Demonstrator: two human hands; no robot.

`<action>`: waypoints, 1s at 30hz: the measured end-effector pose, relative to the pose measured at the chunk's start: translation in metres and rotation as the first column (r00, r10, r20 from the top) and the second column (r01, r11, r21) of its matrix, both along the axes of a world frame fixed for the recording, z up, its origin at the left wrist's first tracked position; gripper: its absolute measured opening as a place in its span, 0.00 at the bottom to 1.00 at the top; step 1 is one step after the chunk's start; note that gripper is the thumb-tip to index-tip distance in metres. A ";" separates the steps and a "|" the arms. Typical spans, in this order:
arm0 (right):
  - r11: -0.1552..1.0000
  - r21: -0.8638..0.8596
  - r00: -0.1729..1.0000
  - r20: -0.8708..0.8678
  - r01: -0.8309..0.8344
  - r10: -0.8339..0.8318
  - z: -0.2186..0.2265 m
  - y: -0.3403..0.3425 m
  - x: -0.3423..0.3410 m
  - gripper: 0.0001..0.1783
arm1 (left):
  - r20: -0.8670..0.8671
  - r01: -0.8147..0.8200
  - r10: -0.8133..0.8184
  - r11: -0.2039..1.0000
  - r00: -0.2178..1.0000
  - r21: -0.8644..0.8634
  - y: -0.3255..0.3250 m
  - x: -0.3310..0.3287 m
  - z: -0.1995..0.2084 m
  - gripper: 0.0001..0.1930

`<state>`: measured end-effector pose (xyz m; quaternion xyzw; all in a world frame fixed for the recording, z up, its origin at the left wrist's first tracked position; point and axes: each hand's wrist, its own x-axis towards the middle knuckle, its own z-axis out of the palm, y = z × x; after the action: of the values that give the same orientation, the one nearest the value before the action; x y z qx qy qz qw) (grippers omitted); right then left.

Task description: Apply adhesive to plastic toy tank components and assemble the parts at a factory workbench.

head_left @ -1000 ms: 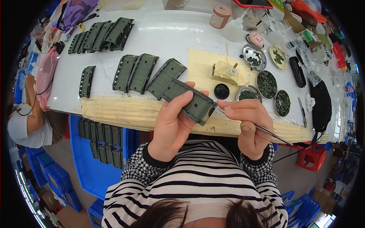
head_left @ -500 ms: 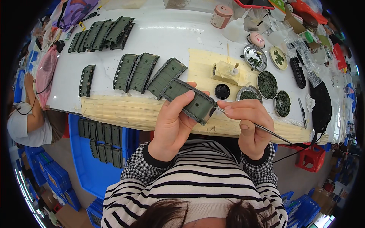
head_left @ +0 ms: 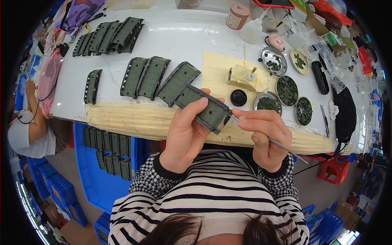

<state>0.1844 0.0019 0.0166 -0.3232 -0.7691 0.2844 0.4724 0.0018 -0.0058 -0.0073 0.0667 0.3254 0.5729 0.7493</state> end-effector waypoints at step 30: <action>0.993 0.087 0.996 0.038 -0.083 0.080 -0.001 -0.011 0.007 0.19 | 0.021 0.034 -0.035 0.999 0.999 0.034 -0.002 0.003 0.001 0.18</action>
<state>0.1919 -0.0094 0.0152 -0.2753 -0.8014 0.2637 0.4609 0.0045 -0.0083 -0.0064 0.0786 0.3065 0.5661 0.7612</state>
